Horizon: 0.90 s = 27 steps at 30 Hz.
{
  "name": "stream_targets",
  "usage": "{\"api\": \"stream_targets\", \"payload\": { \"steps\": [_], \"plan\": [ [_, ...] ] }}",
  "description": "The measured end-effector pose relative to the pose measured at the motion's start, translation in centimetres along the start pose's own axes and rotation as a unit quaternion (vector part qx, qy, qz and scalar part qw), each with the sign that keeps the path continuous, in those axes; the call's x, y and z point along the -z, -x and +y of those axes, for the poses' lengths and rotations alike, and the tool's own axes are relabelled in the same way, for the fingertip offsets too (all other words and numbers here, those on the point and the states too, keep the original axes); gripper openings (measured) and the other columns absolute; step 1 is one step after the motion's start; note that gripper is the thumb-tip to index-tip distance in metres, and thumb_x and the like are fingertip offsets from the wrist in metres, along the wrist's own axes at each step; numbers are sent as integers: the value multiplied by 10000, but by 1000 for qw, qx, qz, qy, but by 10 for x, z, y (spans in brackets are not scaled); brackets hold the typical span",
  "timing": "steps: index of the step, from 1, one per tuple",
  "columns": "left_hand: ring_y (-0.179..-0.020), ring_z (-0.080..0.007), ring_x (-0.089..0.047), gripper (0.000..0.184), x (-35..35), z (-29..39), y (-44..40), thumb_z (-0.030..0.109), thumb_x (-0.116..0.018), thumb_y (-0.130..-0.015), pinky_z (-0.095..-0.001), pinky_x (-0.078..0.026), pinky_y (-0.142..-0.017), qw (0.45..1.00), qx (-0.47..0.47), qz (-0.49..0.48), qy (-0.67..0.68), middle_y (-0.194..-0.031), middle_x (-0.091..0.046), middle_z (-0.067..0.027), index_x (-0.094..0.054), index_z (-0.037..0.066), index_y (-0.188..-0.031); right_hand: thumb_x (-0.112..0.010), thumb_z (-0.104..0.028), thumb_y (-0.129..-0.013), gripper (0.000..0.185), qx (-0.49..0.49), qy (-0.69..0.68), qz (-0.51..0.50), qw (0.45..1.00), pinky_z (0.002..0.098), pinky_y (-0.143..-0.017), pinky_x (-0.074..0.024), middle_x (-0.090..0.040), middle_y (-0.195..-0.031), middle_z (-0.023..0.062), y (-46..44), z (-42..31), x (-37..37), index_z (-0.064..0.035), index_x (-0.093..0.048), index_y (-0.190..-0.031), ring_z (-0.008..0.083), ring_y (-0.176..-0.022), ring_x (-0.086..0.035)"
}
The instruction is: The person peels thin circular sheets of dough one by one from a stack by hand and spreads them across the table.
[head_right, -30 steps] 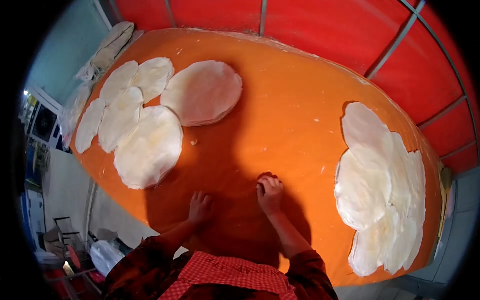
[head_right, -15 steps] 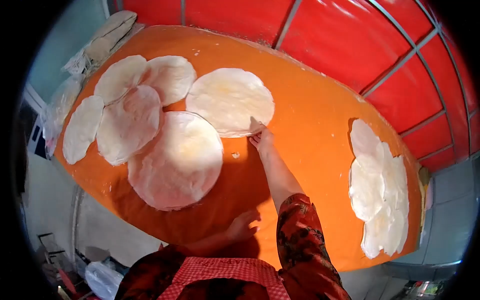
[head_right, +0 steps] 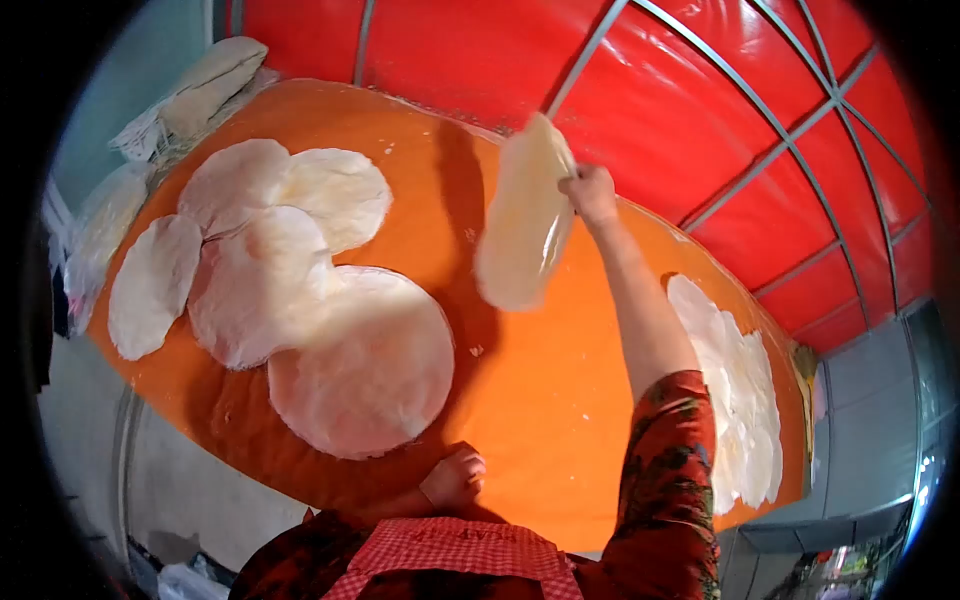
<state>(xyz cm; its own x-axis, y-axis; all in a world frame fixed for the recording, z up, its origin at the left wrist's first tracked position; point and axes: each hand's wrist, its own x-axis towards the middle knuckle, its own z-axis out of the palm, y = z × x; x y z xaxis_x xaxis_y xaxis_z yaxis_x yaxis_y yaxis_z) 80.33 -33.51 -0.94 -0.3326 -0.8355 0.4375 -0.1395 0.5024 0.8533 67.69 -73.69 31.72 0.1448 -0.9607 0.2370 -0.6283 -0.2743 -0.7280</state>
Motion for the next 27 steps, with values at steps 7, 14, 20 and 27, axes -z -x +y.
{"api": "stream_targets", "payload": {
  "steps": [7, 14, 20, 27],
  "plan": [
    [-996, -253, -576, 470, 22, 1, -39, 430, -543, -959, -432, -490, -871, 734, 297, 139, 595, -1131, -562, -65, -451, 133, -1311, -599, -78, -727, 290, 216, 369, -54, 902, 457, -775, -523, -643, -919, 217, 217, -91, -57, -11, -663, -1001, 390, -850, -637],
    [-1314, -273, -441, 636, 44, -10, -27, 552, -302, -1004, -452, -353, -1096, 660, 181, 196, 702, -1424, -478, -106, -382, 102, -1446, -673, -473, -812, 875, 82, 203, -339, 915, 395, -1121, -338, -292, -1548, 174, 372, -3, -119, -98, -281, -1499, 337, -1398, -340],
    [-1380, -300, -359, 685, 53, 20, -20, 644, -266, -970, -567, -247, -1126, 623, 235, 135, 734, -1497, -401, -78, -373, 182, -1463, -710, -368, -830, 858, 48, 176, -337, 924, 376, -1163, -290, -289, -1559, 135, 402, 66, -78, -136, -261, -1523, 310, -1425, -296],
    [-1418, -322, -295, 765, 59, 45, -35, 703, -235, -945, -588, -210, -1140, 619, 288, 162, 713, -1541, -328, -90, -297, 179, -1498, -607, -335, -926, 628, 67, 67, -257, 962, 378, -1143, -324, -369, -1520, 135, 403, 83, -92, -102, -383, -1465, 316, -1387, -362]
  ]
}}
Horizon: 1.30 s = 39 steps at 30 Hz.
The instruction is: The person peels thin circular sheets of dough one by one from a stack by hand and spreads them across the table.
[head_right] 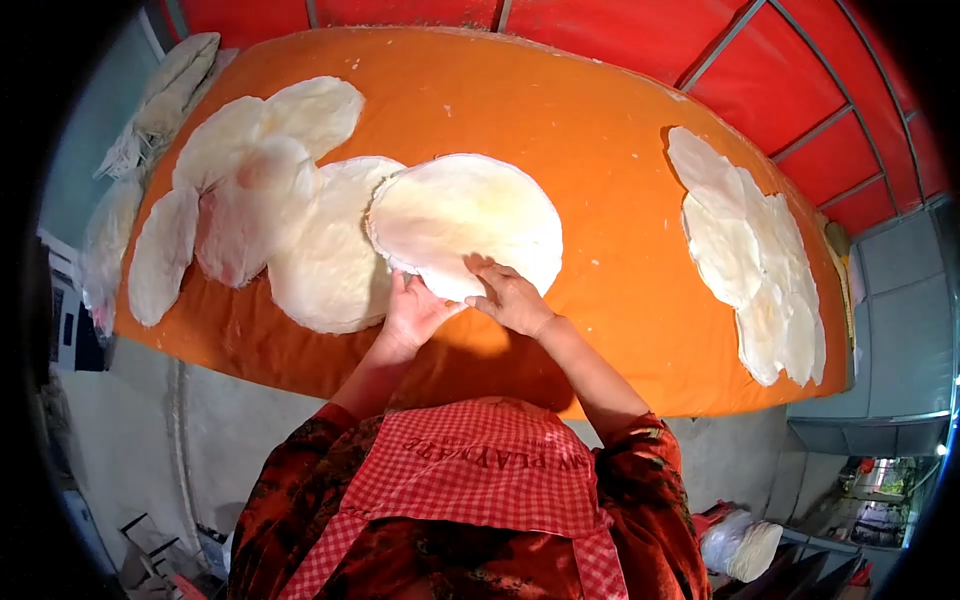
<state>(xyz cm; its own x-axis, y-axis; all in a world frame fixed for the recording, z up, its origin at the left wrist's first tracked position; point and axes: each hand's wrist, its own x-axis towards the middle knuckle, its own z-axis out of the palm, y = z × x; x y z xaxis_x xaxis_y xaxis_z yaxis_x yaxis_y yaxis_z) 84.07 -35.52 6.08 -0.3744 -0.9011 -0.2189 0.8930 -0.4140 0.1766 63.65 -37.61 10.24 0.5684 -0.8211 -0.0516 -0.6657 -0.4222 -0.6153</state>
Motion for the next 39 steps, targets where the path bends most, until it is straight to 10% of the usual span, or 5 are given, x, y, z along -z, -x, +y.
{"api": "stream_targets", "payload": {
  "steps": [16, 29, 34, 36, 39],
  "plan": [
    [-1362, -251, -385, 437, 20, -11, 10, 194, -498, -969, -560, -338, -1107, 993, -32, -47, -103, -1439, -410, -59, -383, 164, -1389, -630, -291, -930, 418, -55, -107, 68, 990, 392, -972, -470, -647, -1140, 178, -2, 12, -7, -39, -578, -1261, 355, -1094, -602],
    [-1234, -242, -504, 403, 69, -13, -12, 306, -480, -1002, -483, -407, -1055, 985, -6, -6, -170, -1332, -531, -100, -480, 47, -1311, -673, -174, -797, 500, 28, 18, 199, 979, 379, -818, -558, -598, -1325, 64, -16, -3, -27, -156, -603, -1292, 280, -1018, -664],
    [-1142, -323, -530, 422, 60, -13, -11, 218, -525, -917, -458, -497, -932, 959, -63, 166, -220, -1270, -517, -182, -465, -41, -1244, -639, -127, -777, 302, -114, 71, 210, 968, 435, -738, -526, -690, -966, 170, -40, 13, 48, -111, -689, -1075, 343, -860, -661],
    [-1116, -323, -536, 435, 60, -11, -5, 237, -533, -906, -453, -498, -916, 947, -74, 205, -236, -1253, -521, -175, -469, -29, -1244, -599, -114, -802, 177, -140, -110, 404, 897, 451, -633, -499, -652, -803, 247, -42, 50, 92, -10, -685, -916, 379, -707, -646],
    [-1058, -288, -560, 439, 18, -8, 17, 272, -543, -897, -401, -492, -848, 945, -33, 228, -233, -1178, -559, -148, -492, -13, -1228, -587, -120, -865, 166, -181, -197, 549, 792, 308, -558, -463, -604, -691, 18, 20, 72, 172, 23, -671, -853, 101, -668, -547]
  ]
}}
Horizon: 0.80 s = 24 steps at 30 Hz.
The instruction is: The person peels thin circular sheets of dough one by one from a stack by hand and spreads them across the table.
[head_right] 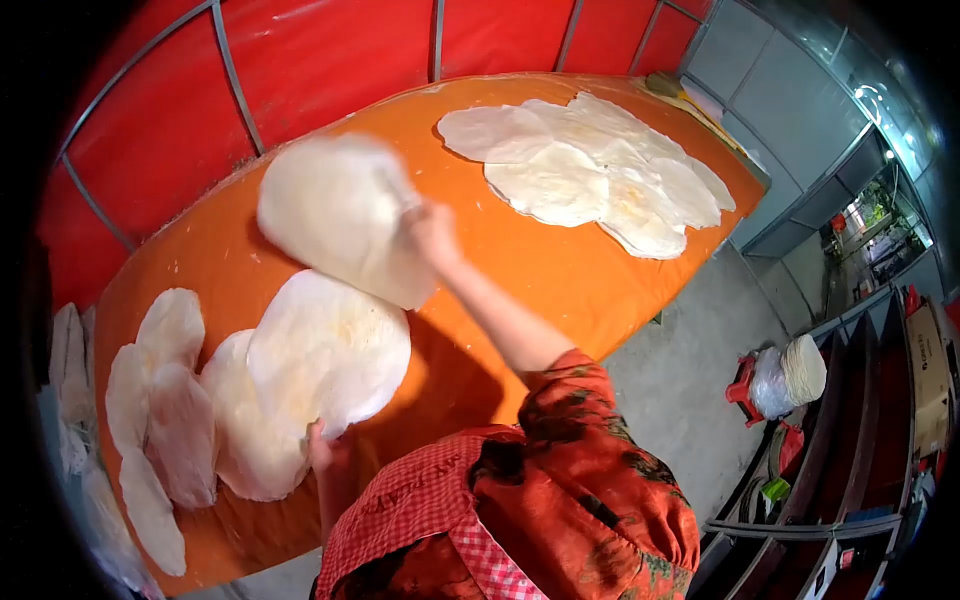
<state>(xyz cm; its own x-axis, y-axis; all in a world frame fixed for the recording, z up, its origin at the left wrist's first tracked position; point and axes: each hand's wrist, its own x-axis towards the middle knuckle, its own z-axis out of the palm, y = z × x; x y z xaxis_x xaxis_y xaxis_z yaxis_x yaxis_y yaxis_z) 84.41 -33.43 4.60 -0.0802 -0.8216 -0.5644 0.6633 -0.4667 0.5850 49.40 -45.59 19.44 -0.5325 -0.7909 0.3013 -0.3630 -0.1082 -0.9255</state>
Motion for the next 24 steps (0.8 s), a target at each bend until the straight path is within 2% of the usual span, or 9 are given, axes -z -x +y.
{"api": "stream_targets", "payload": {
  "steps": [5, 8, 9, 13, 17, 18, 19, 22, 24],
  "plan": [
    [-1060, -286, -562, 487, 4, -2, 8, 342, -489, -945, -416, -477, -872, 995, -43, -85, -18, -1226, -562, -147, -472, -2, -1289, -582, -123, -889, 99, -57, -155, 228, 960, 264, -560, -401, -521, -702, -38, -10, 75, 157, -71, -594, -805, 91, -640, -470],
    [-1101, -284, -549, 529, 7, -5, 0, 404, -443, -966, -423, -481, -893, 990, -36, -129, 40, -1285, -543, -121, -446, 28, -1339, -529, -122, -924, 136, 54, 137, 284, 947, 249, -494, -366, -463, -682, -64, 4, 272, 307, -106, -571, -796, 83, -581, -451],
    [-1112, -275, -544, 540, 10, -5, -1, 424, -453, -959, -412, -492, -870, 983, -42, -166, 71, -1290, -543, -96, -442, 51, -1349, -524, -130, -931, 122, -92, -79, 281, 952, 253, -480, -368, -462, -692, -55, 33, 302, 323, -94, -588, -834, 100, -568, -449],
    [-1257, -308, -456, 503, 11, -7, 5, 381, -380, -986, -502, -464, -953, 967, -44, -197, 157, -1411, -452, -92, -379, 107, -1409, -683, -144, -878, 299, -109, 289, 355, 882, 345, -752, -538, -672, -937, 120, 105, 237, 312, 56, -598, -1083, 249, -866, -649],
    [-1290, -314, -429, 495, 1, -2, 9, 299, -463, -956, -499, -454, -970, 967, -14, -161, 195, -1446, -421, -79, -381, 100, -1403, -678, -120, -896, 419, -46, 64, 53, 995, 334, -933, -484, -599, -1198, 155, 135, 223, 169, 38, -525, -1253, 247, -1093, -590],
    [-1290, -314, -431, 496, -2, -1, 7, 283, -479, -948, -505, -442, -988, 965, -17, -170, 200, -1445, -424, -83, -388, 97, -1399, -732, -168, -861, 509, -151, 63, -127, 978, 342, -945, -477, -591, -1223, 163, 143, 81, 113, 21, -514, -1280, 266, -1129, -582],
    [-1290, -314, -432, 498, -5, 0, 5, 267, -495, -941, -511, -429, -1006, 962, -21, -179, 206, -1444, -428, -87, -394, 93, -1396, -772, -207, -814, 594, 104, 196, -232, 947, 383, -977, -464, -581, -1248, 173, 152, 70, 74, -12, -503, -1306, 308, -1189, -555],
    [-1317, -316, -416, 485, 8, -7, -15, 281, -484, -941, -530, -361, -1074, 937, -21, -233, 258, -1451, -430, -103, -423, 81, -1378, -783, -211, -714, 872, 299, 174, -387, 855, 447, -1045, -415, -469, -1443, 155, 173, 12, -17, -122, -371, -1478, 348, -1289, -484],
    [-1367, -326, -370, 460, 2, -3, -10, 298, -441, -951, -547, -318, -1103, 940, -10, -214, 264, -1463, -420, -131, -447, 77, -1355, -684, -184, -812, 706, 336, 218, -353, 846, 440, -924, -508, -471, -1448, 130, 176, 32, -60, -121, -401, -1456, 316, -1242, -538]
  ]
}}
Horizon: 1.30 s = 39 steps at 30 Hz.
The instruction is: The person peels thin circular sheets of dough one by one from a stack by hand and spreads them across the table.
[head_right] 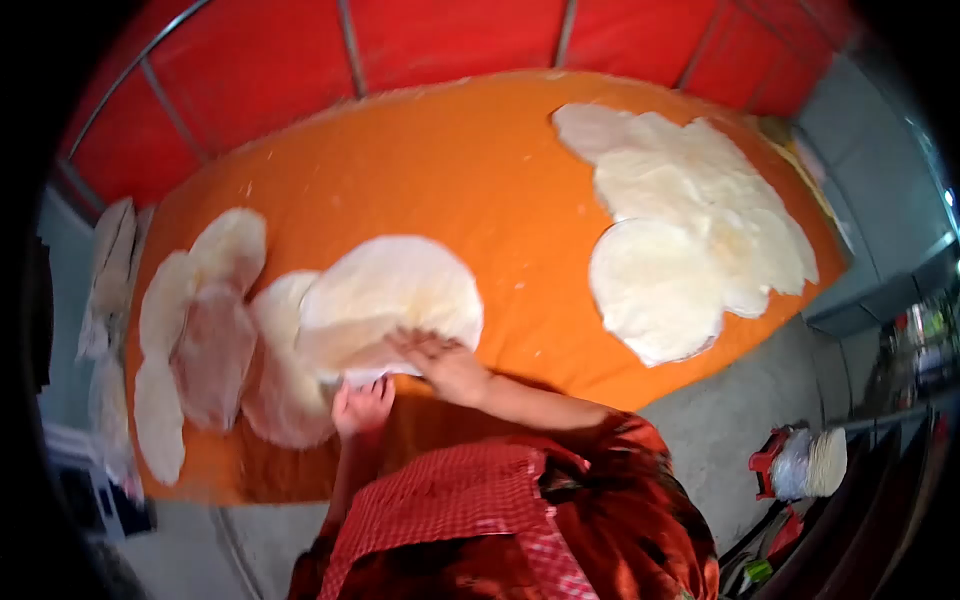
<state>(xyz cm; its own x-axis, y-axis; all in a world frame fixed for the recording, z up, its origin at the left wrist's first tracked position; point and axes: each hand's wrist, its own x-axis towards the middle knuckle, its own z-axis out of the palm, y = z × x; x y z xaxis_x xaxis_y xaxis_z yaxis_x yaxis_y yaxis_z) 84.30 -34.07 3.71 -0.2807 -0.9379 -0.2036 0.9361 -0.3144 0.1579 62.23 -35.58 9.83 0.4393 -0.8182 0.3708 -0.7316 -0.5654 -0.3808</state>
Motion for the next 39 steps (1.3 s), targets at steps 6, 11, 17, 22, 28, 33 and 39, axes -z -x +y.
{"api": "stream_targets", "payload": {
  "steps": [6, 11, 17, 22, 28, 33, 39],
  "plan": [
    [-1055, -263, -588, 338, 26, -4, 23, 199, -558, -922, -430, -505, -886, 936, -31, 79, -341, -1197, -586, -138, -518, 69, -1231, -650, -131, -817, 143, -96, -42, 29, 994, 392, -632, -527, -676, -772, 191, -122, 72, 54, -46, -709, -915, 252, -720, -684],
    [-802, -149, -603, 155, 69, -39, 38, 26, -639, -840, -282, -519, -697, 690, -218, 29, -690, -888, -627, -67, -620, 26, -994, -621, -69, -756, 186, -228, -151, 255, 928, 382, -652, -531, -714, -753, 109, -182, 200, 180, 16, -711, -895, 146, -747, -655],
    [-754, -179, -606, 127, 74, -38, 33, 37, -659, -815, -300, -505, -696, 683, -233, 31, -692, -817, -626, -84, -632, 18, -937, -524, -212, -899, 187, -314, -357, 468, 745, 376, -564, -460, -596, -747, 56, -119, 417, 209, -44, -606, -900, 236, -636, -574],
    [-753, -198, -611, 115, 57, -38, 39, 40, -657, -809, -313, -508, -697, 656, -240, 41, -715, -815, -619, -101, -623, 13, -916, -724, -233, -788, 293, -507, -136, 337, 782, 331, -457, -394, -601, -759, 47, -21, 474, 119, 8, -647, -934, 138, -606, -548],
    [-753, -211, -601, 140, 88, -41, 36, 43, -675, -805, -323, -503, -683, 687, -204, 46, -695, -833, -601, -97, -627, 13, -933, -608, -41, -881, 13, -491, -526, 88, 689, 281, -508, -492, -658, -786, 89, -36, 191, -19, -44, -608, -894, 192, -640, -643],
    [-788, -229, -605, 179, 55, -34, 39, 50, -687, -811, -323, -498, -707, 678, -220, 13, -701, -873, -600, -112, -617, 16, -973, -592, -154, -950, 131, -486, -616, -91, 613, 301, -620, -542, -636, -831, 74, -85, 61, -101, -31, -608, -907, 178, -763, -653],
    [-829, -283, -626, 202, 51, -25, 42, 76, -695, -798, -336, -502, -733, 687, -220, -4, -692, -913, -620, -139, -625, 26, -980, -655, -250, -904, 164, -539, -569, -125, 608, 363, -720, -519, -647, -904, 29, -118, 0, -126, -108, -659, -987, 172, -811, -607]
  ]
}}
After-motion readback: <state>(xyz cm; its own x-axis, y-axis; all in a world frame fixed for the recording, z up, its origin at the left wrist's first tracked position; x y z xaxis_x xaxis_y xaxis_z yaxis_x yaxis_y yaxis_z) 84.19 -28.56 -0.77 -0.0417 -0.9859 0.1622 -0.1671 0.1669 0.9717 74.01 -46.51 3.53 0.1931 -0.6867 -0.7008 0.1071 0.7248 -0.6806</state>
